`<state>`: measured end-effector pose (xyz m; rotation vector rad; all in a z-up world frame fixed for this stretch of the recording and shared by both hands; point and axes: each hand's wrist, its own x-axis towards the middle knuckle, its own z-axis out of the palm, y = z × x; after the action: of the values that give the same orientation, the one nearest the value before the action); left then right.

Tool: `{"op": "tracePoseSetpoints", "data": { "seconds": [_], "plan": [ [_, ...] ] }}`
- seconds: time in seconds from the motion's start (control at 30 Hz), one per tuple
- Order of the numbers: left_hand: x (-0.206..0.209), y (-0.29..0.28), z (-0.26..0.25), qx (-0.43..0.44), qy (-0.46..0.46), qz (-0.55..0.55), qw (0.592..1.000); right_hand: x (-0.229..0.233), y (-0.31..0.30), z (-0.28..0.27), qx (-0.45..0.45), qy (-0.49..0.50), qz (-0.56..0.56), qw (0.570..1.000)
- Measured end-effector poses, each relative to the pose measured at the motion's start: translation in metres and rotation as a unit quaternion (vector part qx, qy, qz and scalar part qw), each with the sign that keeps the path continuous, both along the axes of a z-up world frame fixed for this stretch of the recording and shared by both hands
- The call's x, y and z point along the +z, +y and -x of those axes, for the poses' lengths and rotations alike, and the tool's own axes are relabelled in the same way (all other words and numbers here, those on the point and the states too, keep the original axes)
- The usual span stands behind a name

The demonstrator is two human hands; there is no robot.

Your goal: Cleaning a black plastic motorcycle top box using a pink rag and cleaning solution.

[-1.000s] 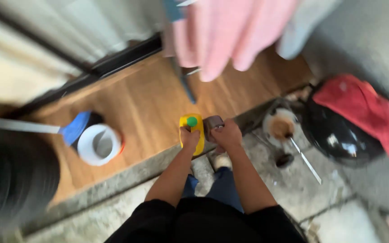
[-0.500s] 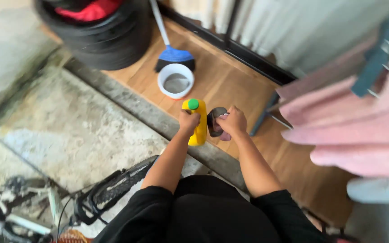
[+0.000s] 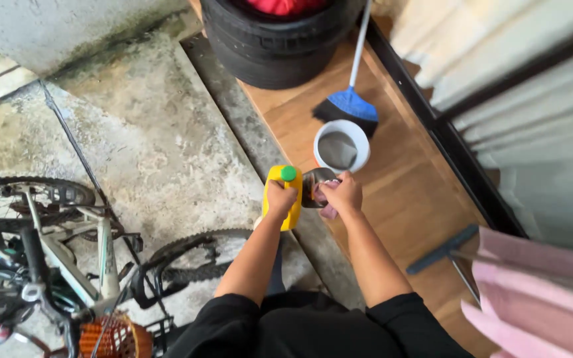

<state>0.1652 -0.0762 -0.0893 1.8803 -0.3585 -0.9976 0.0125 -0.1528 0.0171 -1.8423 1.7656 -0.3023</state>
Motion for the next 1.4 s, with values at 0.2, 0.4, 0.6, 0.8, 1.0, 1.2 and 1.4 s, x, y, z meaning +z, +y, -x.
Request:
{"op": "tracePoseSetpoints", "data": {
  "seconds": [0.2, 0.4, 0.6, 0.8, 1.0, 1.2, 1.4],
  "plan": [
    [-0.077, -0.089, -0.059, 0.020, -0.109, -0.036, 0.993, -0.066, -0.105, -0.072, 0.042, -0.044, 0.096, 0.994],
    [-0.109, -0.199, -0.103, 0.053, -0.078, -0.003, 0.996, -0.121, -0.228, -0.122, 0.076, -0.060, 0.101, 0.990],
    [-0.207, -0.313, -0.116, 0.049, -0.129, 0.036, 0.990, -0.203, -0.348, -0.151, 0.084, -0.020, 0.008, 0.996],
    [-0.301, -0.396, -0.112, 0.125, -0.074, 0.092, 0.985, -0.299, -0.423, -0.167, 0.153, 0.042, 0.015, 0.987],
    [-0.315, -0.428, -0.104, 0.134, -0.053, 0.136, 0.980, -0.384, -0.433, -0.146, 0.200, 0.037, -0.025, 0.979],
    [-0.293, -0.413, -0.118, 0.131, -0.070, 0.071, 0.986, -0.366, -0.417, -0.151, 0.135, -0.067, 0.039, 0.988],
    [-0.255, -0.381, -0.102, 0.193, -0.204, -0.017, 0.959, -0.309, -0.378, -0.151, 0.051, -0.288, 0.028, 0.956]
  ]
}}
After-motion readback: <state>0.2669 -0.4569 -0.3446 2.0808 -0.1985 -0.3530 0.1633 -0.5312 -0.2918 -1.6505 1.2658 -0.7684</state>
